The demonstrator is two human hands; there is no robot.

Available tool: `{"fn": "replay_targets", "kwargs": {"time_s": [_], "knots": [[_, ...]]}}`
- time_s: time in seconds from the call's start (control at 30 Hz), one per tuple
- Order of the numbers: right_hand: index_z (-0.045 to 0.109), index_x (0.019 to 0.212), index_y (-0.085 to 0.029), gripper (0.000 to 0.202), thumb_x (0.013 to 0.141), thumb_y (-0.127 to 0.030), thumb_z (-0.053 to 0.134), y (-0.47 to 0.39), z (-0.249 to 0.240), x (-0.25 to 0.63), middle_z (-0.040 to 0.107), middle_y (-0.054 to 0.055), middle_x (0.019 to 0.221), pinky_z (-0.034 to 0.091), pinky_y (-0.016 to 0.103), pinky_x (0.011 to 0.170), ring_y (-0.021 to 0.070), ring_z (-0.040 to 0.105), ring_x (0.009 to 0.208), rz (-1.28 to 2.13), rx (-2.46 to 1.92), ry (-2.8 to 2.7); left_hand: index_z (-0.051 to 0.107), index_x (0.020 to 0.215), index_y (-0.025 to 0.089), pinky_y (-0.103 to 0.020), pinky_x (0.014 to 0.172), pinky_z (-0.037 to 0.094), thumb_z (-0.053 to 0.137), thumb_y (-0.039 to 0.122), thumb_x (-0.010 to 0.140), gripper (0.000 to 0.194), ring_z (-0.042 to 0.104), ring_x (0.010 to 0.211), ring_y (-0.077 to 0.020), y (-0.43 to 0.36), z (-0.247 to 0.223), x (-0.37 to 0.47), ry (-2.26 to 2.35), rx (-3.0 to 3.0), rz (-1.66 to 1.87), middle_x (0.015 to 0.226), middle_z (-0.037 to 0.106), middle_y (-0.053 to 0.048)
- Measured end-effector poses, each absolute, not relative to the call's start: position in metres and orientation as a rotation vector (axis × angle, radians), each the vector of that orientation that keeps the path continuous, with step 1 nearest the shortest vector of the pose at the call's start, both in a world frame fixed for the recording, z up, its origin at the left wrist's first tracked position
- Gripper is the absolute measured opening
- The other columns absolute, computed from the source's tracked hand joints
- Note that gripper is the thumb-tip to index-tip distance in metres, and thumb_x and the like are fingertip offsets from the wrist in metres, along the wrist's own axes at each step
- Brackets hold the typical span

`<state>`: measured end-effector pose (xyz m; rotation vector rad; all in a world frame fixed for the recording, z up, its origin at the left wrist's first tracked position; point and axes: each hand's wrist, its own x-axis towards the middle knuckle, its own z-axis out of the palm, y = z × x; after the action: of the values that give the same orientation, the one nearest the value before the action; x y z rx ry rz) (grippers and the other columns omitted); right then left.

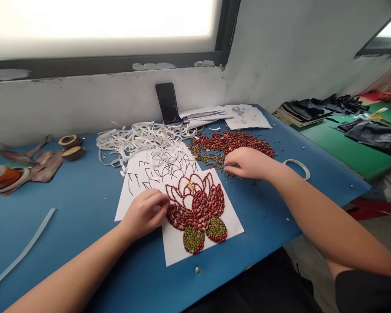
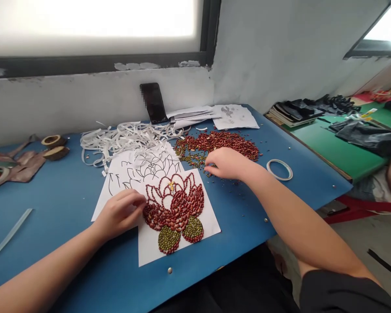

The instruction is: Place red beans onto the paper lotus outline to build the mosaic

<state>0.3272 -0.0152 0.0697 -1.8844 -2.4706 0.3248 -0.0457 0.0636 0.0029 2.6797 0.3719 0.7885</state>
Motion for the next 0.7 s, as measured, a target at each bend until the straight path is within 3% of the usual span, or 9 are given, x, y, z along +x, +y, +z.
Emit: {"fn": "replay_targets", "kwargs": {"time_s": [0.1, 0.23, 0.4, 0.7], "knots": [[0.081, 0.098, -0.019, 0.024, 0.097, -0.026, 0.058, 0.035, 0.067, 0.348, 0.079, 0.009, 0.103, 0.049, 0.037, 0.083, 0.0249, 0.07, 0.094, 0.216, -2.176, -2.185, 0.059, 0.097, 0.02, -0.025, 0.066, 0.047, 0.053, 0.01, 0.099, 0.013, 0.055, 0.068, -0.0143, 0.059, 0.004, -0.045, 0.25, 2.724, 0.766, 0.075, 0.061, 0.0], [0.078, 0.112, -0.015, 0.028, 0.094, -0.017, 0.056, 0.082, 0.057, 0.371, 0.079, 0.011, 0.106, 0.049, 0.036, 0.084, 0.0242, 0.07, 0.096, 0.142, -2.28, -1.993, 0.058, 0.099, 0.021, -0.025, 0.067, 0.045, 0.052, 0.008, 0.099, 0.014, 0.055, 0.071, -0.0143, 0.061, 0.0, -0.05, 0.286, 2.643, 0.747, 0.077, 0.061, 0.0], [0.078, 0.109, -0.018, 0.022, 0.092, -0.025, 0.066, 0.104, 0.043, 0.374, 0.079, 0.007, 0.101, 0.049, 0.032, 0.077, 0.0199, 0.069, 0.086, 0.244, -2.253, -2.053, 0.059, 0.101, 0.021, -0.027, 0.066, 0.042, 0.052, 0.005, 0.097, 0.017, 0.051, 0.069, -0.015, 0.064, -0.006, -0.055, 0.28, 2.589, 0.773, 0.076, 0.058, -0.001], [0.077, 0.116, -0.018, 0.032, 0.089, -0.015, 0.06, 0.104, 0.042, 0.37, 0.072, 0.013, 0.119, 0.048, 0.037, 0.092, 0.0259, 0.066, 0.104, 0.145, -2.186, -2.234, 0.061, 0.1, 0.022, -0.025, 0.065, 0.045, 0.053, 0.008, 0.098, 0.017, 0.055, 0.069, -0.0139, 0.066, -0.005, -0.056, 0.34, 2.508, 0.694, 0.076, 0.059, 0.0]]}}
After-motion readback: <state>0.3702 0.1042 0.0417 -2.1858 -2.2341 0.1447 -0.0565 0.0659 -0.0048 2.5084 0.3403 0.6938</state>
